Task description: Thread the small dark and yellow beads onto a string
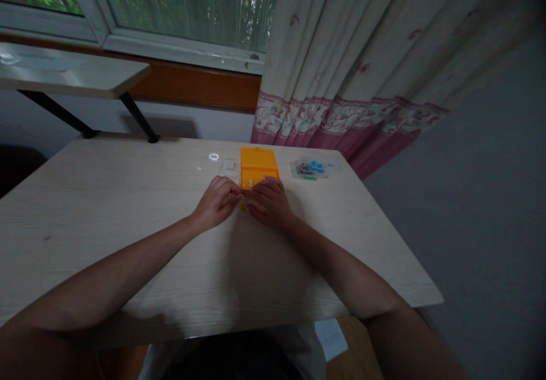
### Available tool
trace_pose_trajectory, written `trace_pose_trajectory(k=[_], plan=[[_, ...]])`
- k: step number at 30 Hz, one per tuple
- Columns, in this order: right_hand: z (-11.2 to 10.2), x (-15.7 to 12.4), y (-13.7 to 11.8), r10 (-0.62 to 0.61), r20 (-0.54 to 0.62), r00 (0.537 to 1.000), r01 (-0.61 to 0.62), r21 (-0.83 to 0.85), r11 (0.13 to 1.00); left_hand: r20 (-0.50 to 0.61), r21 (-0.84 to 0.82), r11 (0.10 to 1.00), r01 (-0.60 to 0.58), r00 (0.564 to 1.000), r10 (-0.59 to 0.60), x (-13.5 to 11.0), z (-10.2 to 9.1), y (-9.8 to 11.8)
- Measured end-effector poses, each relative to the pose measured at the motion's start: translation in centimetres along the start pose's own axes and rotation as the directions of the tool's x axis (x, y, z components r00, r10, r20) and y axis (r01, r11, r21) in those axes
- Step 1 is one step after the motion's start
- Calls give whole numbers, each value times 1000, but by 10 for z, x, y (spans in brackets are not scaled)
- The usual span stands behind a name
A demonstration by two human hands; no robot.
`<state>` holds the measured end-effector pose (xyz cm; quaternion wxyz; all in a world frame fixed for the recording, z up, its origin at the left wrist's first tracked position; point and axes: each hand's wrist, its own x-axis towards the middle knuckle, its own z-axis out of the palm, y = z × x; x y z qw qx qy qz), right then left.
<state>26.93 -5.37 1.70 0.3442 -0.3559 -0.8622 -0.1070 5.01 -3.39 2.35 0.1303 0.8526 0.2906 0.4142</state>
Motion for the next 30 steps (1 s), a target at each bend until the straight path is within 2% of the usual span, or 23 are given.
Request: trace_pose_trajectory(k=[10, 21, 30], plan=[[-1, 3, -4, -56, -157, 986, 46, -65, 997, 36, -73, 997, 28, 999, -25, 2, 2, -3], [2, 1, -5, -85, -168, 982, 74, -73, 995, 69, -107, 993, 43, 997, -35, 2, 1, -5], [0, 1, -7, -58, -162, 985, 45, -83, 996, 37, -123, 992, 26, 999, -22, 2, 4, -6]])
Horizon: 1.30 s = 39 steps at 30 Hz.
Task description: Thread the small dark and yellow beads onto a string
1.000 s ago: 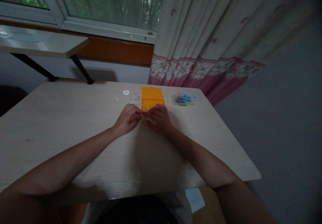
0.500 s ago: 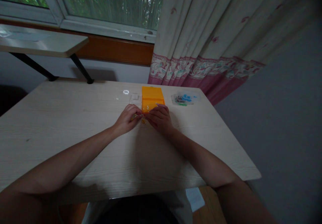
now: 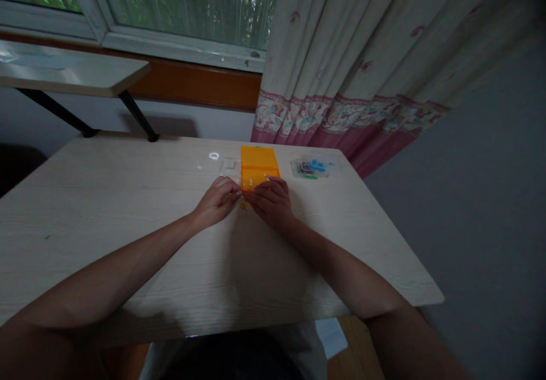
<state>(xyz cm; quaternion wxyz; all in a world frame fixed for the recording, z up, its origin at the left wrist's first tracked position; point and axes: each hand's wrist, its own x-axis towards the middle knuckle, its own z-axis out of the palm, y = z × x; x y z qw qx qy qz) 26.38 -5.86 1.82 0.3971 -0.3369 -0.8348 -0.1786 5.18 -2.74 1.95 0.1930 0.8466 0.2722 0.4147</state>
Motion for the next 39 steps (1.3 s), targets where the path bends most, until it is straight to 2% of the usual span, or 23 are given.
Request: trace_pose_trajectory(k=[5, 12, 16, 19, 22, 25, 28, 39], plan=[[-1, 0, -1, 25, -17, 1000, -25, -30, 999, -1, -5, 1000, 4, 1000, -4, 0, 0, 1], [-5, -1, -2, 71, 65, 995, -70, -12, 997, 32, 9, 1000, -12, 999, 12, -1, -1, 2], [-5, 1, -3, 81, 38, 996, -81, 0, 997, 64, 49, 999, -20, 998, 17, -1, 0, 4], [-4, 2, -1, 147, 35, 988, -147, -2, 989, 51, 77, 997, 2, 999, -5, -1, -1, 5], [-3, 2, 11, 277, -1, 961, -276, -15, 961, -32, 120, 991, 63, 998, -59, 1, -2, 5], [0, -1, 30, 438, -23, 899, -439, -7, 899, -104, 158, 981, 115, 990, -99, 1, -3, 1], [4, -5, 45, 524, -73, 849, -526, -8, 851, -141, 168, 976, 139, 983, -115, 1, -3, -4], [12, -8, 47, 553, 2, 833, -553, 3, 833, -149, 187, 971, 151, 981, -124, 1, -4, -5]])
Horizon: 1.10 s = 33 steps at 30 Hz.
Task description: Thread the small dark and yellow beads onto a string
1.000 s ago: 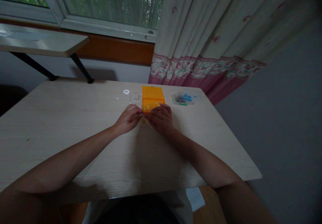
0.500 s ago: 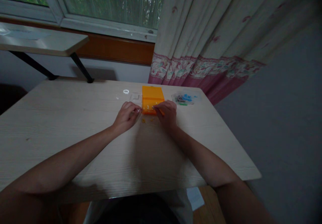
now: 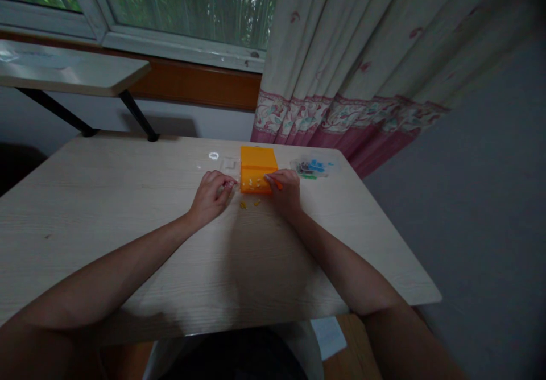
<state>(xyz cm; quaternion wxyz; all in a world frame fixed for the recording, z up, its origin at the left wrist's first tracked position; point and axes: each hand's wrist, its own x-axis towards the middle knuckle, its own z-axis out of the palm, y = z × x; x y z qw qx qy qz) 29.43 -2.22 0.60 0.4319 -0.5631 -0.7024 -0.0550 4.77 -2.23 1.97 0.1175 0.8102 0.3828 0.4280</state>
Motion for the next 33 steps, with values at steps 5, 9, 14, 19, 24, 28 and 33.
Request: trace_pose_trajectory(k=[5, 9, 14, 19, 24, 28, 33], plan=[[1, 0, 1, 10, 11, 1000, -10, 7, 1000, -13, 23, 1000, 8, 1000, -8, 0, 0, -3], [0, 0, 1, 6, 14, 1000, -6, 14, 1000, -25, 100, 995, 9, 1000, -7, 3, -6, -5], [0, 0, 0, 16, 30, 999, -16, -5, 1000, 10, 267, 964, -10, 1000, 7, 5, -19, -4], [0, 0, -3, 30, 45, 999, -29, -29, 999, 190, 488, 853, -184, 976, 103, 1, -19, 4], [0, 1, -5, 18, 7, 1000, -18, 0, 1000, 180, 513, 839, -181, 979, 101, -4, -16, 7], [-1, 1, -5, 3, 7, 1000, -3, 11, 1000, 208, 540, 822, -183, 975, 80, -4, -15, 5], [-1, 0, -4, -12, 11, 1000, 12, 27, 1000, 236, 553, 808, -204, 968, 83, -4, -13, 4]])
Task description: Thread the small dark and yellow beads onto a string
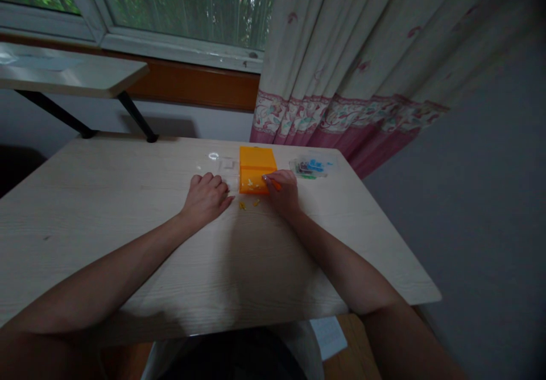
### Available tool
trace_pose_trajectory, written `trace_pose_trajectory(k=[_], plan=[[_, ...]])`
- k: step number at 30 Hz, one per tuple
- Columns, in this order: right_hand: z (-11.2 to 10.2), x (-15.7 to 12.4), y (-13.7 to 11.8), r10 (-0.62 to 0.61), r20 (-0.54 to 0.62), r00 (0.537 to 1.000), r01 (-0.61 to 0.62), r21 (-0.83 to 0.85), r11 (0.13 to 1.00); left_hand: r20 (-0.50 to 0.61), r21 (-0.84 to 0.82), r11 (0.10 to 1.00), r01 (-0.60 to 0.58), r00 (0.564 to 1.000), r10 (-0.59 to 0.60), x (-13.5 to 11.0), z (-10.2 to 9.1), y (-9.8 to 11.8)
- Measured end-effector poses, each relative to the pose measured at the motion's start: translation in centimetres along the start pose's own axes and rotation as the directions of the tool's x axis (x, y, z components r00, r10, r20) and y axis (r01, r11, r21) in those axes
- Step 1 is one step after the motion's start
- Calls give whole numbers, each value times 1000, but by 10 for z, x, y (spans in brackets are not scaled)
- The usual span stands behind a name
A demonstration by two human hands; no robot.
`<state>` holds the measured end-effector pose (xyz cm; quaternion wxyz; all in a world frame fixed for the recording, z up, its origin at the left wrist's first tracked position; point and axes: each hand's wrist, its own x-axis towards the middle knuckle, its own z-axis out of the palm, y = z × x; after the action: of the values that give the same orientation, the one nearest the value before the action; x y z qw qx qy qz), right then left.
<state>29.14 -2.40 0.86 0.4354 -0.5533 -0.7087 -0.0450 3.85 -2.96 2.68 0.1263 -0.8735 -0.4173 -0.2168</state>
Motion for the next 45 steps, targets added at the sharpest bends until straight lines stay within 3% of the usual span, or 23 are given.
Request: trace_pose_trajectory(k=[6, 11, 16, 21, 25, 28, 45], plan=[[0, -1, 1, 10, 30, 1000, -10, 17, 1000, 12, 4, 1000, -27, 1000, 27, 1, 4, -1], [0, 0, 0, 20, 42, 999, -21, 17, 1000, 84, 5, 1000, -19, 996, 19, 2, -4, 3], [-1, 1, 0, 11, 49, 999, -11, 10, 1000, 88, -135, 991, 11, 996, 1, 2, -4, 5], [-3, -2, -10, -147, 86, 985, 145, 28, 989, -41, -415, 910, -3, 999, -16, 5, 7, 2], [-6, -8, -23, -356, 157, 921, 358, 17, 934, -96, -530, 848, -6, 994, -53, 7, 9, 4], [-6, -12, -31, -439, 181, 880, 449, -19, 893, -101, -562, 827, -27, 994, -36, 6, 7, 8], [-9, -16, -40, -530, 18, 848, 530, -36, 847, -89, -614, 786, -74, 996, 24, 5, 10, 11]])
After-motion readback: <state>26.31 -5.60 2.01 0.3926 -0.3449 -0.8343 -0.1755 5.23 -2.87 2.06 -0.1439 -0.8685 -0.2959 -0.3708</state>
